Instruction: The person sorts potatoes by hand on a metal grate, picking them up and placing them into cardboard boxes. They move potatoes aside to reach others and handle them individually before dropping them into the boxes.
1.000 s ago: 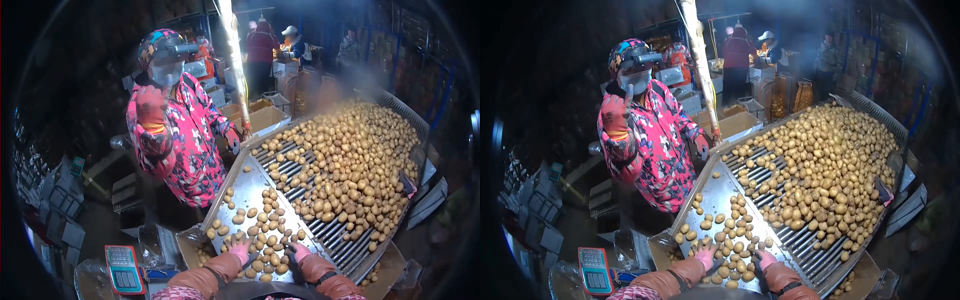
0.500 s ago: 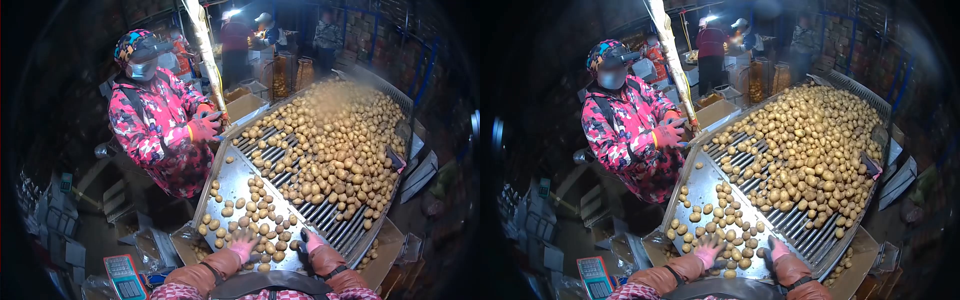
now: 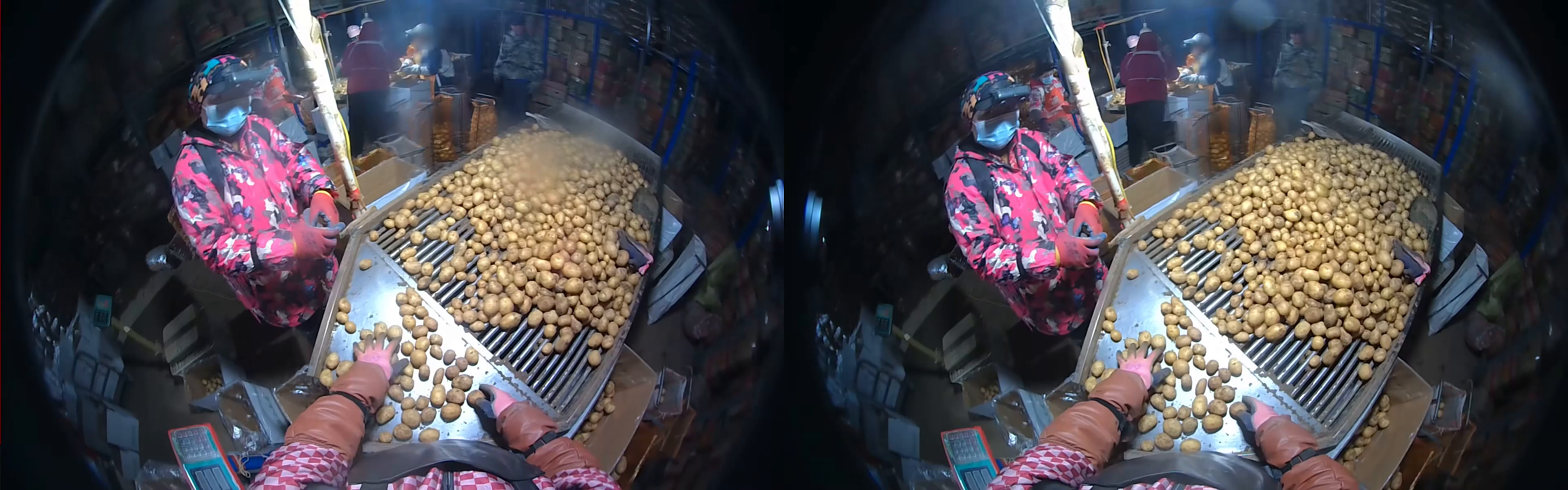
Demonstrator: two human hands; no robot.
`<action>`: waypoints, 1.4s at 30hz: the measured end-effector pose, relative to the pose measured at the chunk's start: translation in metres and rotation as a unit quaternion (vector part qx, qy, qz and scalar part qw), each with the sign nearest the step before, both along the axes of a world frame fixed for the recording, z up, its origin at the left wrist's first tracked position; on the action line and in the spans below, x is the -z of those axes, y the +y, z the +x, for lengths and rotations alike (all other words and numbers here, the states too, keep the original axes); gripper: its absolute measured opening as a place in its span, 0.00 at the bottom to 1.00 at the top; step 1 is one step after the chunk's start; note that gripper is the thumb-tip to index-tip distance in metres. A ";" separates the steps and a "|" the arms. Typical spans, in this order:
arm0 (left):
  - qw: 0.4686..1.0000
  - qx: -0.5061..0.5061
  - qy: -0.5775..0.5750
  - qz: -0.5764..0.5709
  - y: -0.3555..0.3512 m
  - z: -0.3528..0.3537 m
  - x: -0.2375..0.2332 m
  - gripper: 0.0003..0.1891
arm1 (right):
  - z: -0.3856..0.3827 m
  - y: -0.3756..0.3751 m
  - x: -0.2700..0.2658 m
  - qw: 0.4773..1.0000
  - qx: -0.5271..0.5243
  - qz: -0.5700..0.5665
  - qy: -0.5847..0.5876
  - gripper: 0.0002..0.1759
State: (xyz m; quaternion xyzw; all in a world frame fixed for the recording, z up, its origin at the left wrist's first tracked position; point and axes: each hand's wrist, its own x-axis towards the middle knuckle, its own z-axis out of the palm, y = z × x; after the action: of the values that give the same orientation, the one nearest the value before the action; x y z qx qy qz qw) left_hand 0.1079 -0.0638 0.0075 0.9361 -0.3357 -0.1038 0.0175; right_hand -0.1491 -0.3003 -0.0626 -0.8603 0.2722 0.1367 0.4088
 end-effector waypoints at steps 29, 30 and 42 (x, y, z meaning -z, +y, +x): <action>0.997 0.035 0.070 -0.011 0.098 -0.096 0.014 0.40 | 0.005 0.016 -0.037 0.997 0.018 -0.005 -0.077 0.20; 0.996 0.041 0.073 -0.011 0.099 -0.095 0.013 0.40 | 0.007 0.018 -0.041 0.998 0.015 0.023 -0.057 0.20; 0.992 0.039 0.115 -0.020 0.110 -0.072 -0.011 0.37 | 0.021 0.029 -0.056 0.999 0.022 0.003 -0.023 0.17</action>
State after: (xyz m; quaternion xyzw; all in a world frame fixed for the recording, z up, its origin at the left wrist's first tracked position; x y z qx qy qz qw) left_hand 0.0364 0.0459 0.0188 0.9037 -0.3696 -0.2044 0.0701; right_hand -0.1277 -0.2713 -0.0063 -0.8558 0.2807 0.1084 0.4207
